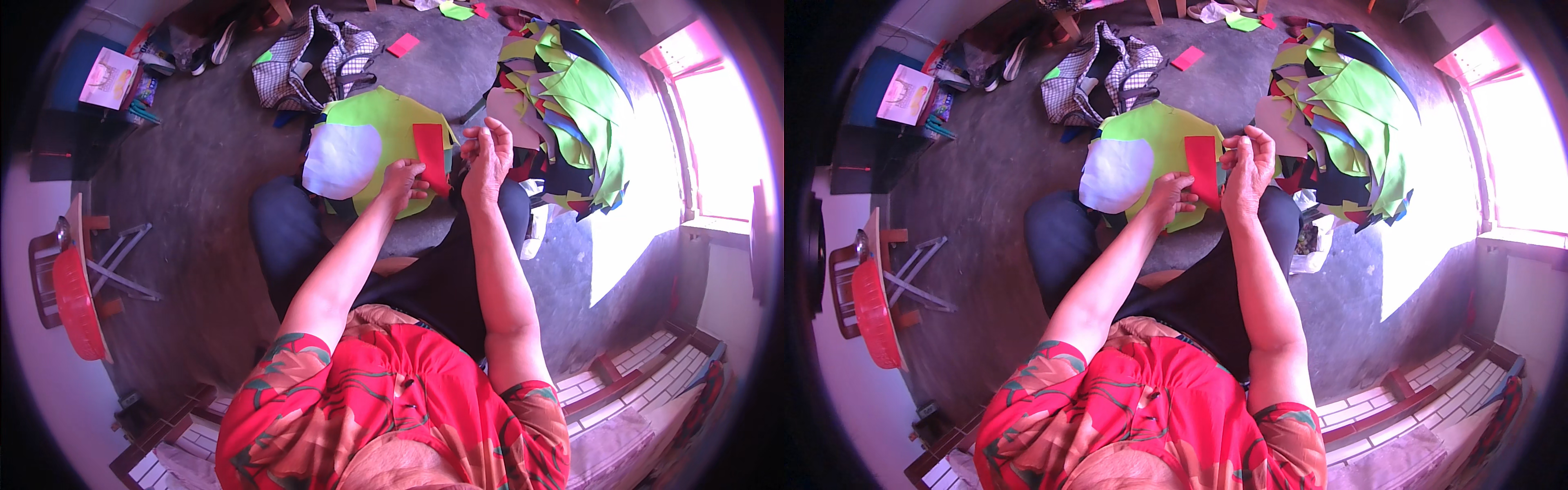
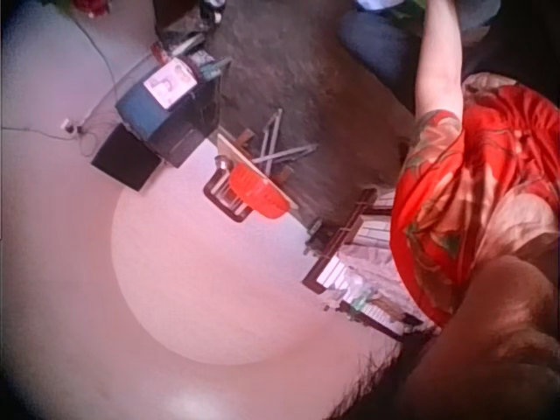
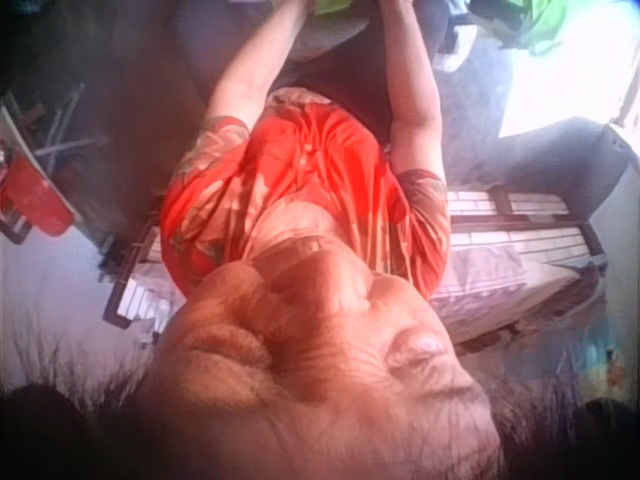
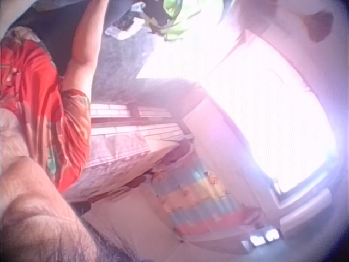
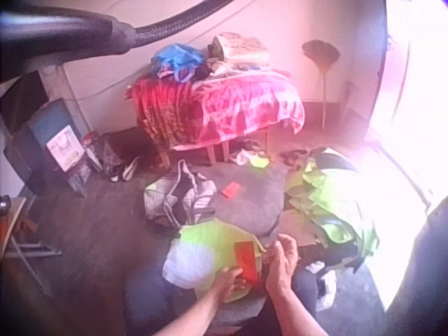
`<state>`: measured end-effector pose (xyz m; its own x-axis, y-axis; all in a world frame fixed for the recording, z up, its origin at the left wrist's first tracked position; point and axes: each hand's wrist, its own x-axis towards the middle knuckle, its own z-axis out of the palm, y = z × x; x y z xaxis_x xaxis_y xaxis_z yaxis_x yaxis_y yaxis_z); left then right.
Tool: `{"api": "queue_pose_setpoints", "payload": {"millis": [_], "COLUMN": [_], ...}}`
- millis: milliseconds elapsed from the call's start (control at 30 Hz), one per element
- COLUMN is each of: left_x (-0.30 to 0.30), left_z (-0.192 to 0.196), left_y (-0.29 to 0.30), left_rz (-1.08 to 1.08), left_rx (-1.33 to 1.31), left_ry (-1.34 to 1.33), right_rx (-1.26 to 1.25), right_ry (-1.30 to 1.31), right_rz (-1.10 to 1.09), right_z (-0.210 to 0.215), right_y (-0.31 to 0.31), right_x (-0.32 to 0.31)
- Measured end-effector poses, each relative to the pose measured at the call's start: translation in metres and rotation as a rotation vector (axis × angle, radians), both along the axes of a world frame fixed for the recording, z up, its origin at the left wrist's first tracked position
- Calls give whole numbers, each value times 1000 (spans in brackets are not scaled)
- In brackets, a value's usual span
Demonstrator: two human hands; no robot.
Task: The person sits on the floor and sorts through a pile of colorful fabric pieces. They pick up individual pieces, inspect them, and place them into a separate stack on their lap.
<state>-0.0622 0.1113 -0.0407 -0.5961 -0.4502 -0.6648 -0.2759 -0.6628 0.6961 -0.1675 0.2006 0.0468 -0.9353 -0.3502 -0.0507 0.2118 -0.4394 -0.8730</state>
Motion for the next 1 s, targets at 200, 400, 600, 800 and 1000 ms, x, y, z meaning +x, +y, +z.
{"api": "queue_pose_setpoints", "payload": {"millis": [200,400,600,800,1000], "left_x": [4,7,9,3,14], "left_z": [3,-1,-23,-8,-2], "left_y": [2,13,13,9,9], "left_rz": [-157,-316,-270,-192,-218], "left_rx": [-147,-462,-1212,-634,-220], "left_ry": [-114,-239,-125,42,-134], "right_rx": [-12,-7,-1,10,18], "right_ry": [-18,-16,-15,-13,0], "right_rz": [24,20,39,50,48], "right_z": [5,5,2,1,-1], "right_y": [-6,-5,-5,-6,-7], "right_x": [1,1,1,1,1]}}
